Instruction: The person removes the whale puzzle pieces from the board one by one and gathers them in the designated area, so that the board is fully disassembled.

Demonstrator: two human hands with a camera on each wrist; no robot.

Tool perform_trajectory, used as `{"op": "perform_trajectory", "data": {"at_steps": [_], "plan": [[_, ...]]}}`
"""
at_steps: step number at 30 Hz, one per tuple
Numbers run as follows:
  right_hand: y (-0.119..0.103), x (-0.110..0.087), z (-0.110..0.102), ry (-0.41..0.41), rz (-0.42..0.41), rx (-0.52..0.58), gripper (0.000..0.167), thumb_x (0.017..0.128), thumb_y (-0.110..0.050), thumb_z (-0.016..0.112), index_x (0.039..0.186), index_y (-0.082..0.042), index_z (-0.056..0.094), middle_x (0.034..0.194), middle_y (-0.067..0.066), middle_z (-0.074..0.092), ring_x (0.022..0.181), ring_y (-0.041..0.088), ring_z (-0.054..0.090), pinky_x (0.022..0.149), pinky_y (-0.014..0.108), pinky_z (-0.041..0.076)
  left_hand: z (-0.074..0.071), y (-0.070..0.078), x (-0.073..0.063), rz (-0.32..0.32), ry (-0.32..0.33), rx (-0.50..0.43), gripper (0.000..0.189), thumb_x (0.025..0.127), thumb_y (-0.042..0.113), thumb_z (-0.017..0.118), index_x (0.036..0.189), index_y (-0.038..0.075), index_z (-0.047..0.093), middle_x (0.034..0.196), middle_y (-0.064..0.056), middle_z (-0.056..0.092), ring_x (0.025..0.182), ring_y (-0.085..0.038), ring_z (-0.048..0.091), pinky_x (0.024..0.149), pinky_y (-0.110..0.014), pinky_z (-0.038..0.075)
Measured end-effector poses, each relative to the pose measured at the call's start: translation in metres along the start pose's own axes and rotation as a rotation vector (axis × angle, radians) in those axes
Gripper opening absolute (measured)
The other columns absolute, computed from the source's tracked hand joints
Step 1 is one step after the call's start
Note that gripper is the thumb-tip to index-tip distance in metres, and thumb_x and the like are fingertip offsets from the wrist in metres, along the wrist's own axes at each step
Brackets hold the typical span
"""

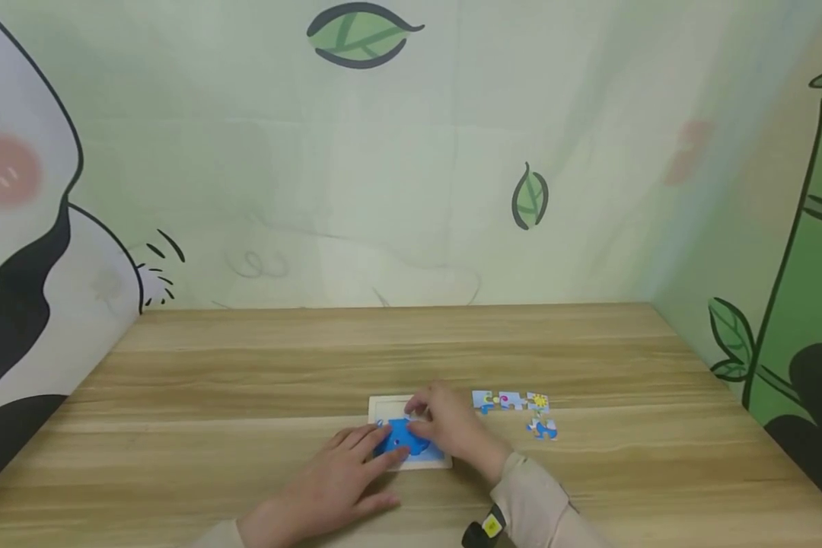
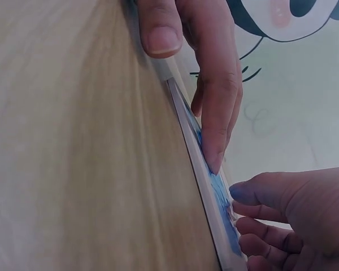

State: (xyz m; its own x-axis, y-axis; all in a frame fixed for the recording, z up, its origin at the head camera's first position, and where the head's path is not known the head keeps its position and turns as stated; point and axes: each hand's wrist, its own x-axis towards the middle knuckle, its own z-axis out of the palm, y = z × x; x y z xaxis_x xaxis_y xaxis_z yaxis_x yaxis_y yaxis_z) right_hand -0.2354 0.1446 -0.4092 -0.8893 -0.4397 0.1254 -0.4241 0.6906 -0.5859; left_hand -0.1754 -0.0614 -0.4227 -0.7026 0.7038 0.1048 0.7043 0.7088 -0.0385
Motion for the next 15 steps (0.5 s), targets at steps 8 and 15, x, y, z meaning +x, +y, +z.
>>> {"op": "perform_trajectory", "data": {"at_steps": [8,15], "plan": [[0.0031,-0.0007,0.0018,0.002,0.013,0.016,0.012,0.087,-0.011,0.068,0.098,-0.007,0.068,0.088,0.002,0.059,0.075,0.01,0.049,0.064,0.018,0.042,0.0,0.0015,-0.0006,0.012,0.017,0.011,0.062,0.094,0.065,0.035,0.143,0.028,0.047,0.148,-0.011,0.045,0.136,-0.027,0.044,0.109,-0.044,0.039],[0.0005,0.001,0.0016,0.007,0.037,0.015,0.01,0.088,-0.012,0.067,0.098,-0.009,0.067,0.086,0.001,0.056,0.074,0.011,0.048,0.064,0.019,0.041,0.0026,0.0008,-0.0001,0.014,0.047,0.014,0.061,0.094,0.064,0.039,0.141,0.027,0.049,0.147,-0.011,0.047,0.134,-0.027,0.045,0.108,-0.044,0.04]]}}
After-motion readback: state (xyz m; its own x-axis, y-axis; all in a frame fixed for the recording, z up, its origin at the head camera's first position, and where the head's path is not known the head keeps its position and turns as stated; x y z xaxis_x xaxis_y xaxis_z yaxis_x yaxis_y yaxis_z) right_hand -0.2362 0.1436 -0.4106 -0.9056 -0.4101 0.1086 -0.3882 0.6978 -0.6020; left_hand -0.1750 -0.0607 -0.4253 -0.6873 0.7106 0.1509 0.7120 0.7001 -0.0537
